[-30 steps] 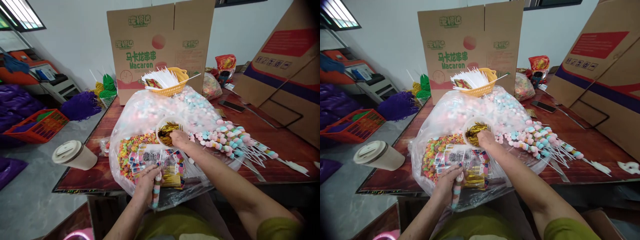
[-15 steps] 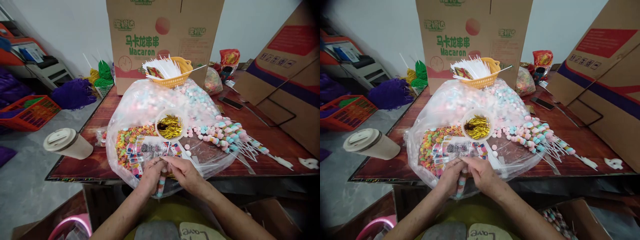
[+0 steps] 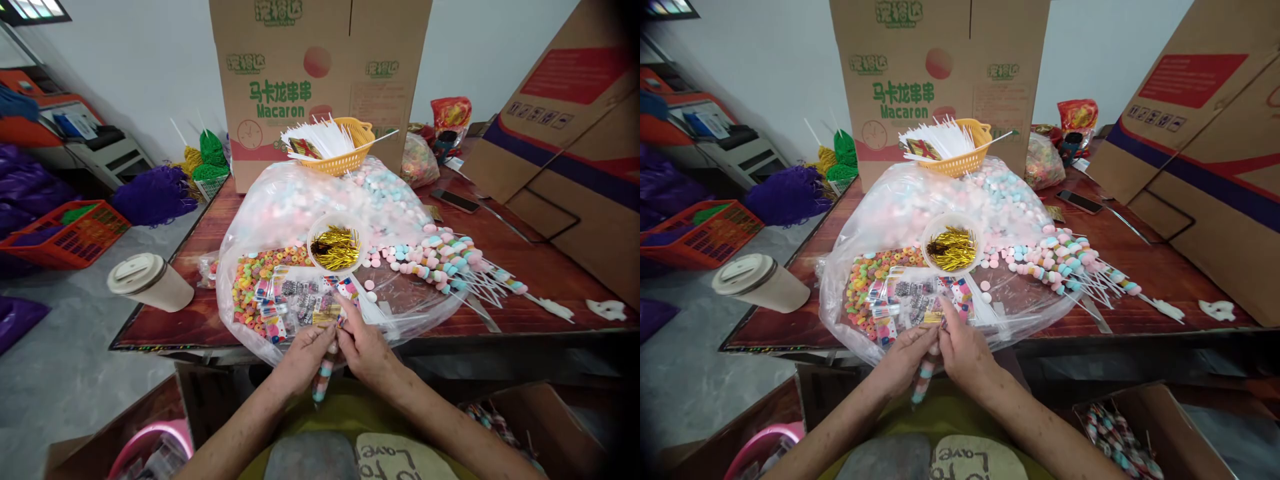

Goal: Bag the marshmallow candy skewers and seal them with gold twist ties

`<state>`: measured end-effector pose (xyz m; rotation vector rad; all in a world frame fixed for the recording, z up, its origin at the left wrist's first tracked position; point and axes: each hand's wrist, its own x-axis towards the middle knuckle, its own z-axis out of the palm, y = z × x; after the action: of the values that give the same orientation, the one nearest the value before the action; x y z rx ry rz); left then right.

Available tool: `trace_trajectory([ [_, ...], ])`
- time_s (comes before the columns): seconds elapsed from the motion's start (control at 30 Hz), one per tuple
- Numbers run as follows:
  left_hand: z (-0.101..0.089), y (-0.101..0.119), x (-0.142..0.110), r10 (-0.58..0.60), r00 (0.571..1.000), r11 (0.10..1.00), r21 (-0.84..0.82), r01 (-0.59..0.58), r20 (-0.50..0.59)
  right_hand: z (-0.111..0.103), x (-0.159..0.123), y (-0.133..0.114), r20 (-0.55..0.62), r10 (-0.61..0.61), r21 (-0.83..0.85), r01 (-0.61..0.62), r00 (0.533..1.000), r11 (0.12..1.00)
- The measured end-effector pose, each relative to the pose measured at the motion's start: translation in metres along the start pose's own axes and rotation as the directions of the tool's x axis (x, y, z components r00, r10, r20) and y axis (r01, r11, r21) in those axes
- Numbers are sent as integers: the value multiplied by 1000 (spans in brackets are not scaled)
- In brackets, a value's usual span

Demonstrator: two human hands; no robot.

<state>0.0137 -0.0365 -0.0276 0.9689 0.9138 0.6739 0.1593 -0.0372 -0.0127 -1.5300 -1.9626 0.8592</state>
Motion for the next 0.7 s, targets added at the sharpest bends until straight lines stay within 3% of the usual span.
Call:
trace_trajectory([
  [0.13,5,3,2,121,977,987,-85,-137,-176,7,-4,0,-166,17,128,4,986,992],
  [0.23,8,8,1,102,985,972,-197,-129,-142,12,-8,1,-304,27,238,48,952,970],
  [0.33,10,12,2,71,991,947,-303,-104,-117,13,-9,2,-418,-21,235,131,908,963],
  [0.4,9,13,4,97,987,938,-319,-135,-132,6,-7,2,-351,-68,212,150,934,966],
  [0.47,5,16,4,75,995,942,-323,-93,-67,-7,-3,2,-160,-178,169,205,971,964],
  [0.5,3,18,4,45,999,943,-329,-44,-4,-15,-1,2,-59,-260,144,266,964,953],
  [0.6,-4,22,3,-57,985,937,-331,109,165,-38,8,0,156,-495,154,474,854,867],
  [0.7,-6,20,4,-71,971,920,-361,151,227,-49,16,-2,282,-578,267,516,766,814],
])
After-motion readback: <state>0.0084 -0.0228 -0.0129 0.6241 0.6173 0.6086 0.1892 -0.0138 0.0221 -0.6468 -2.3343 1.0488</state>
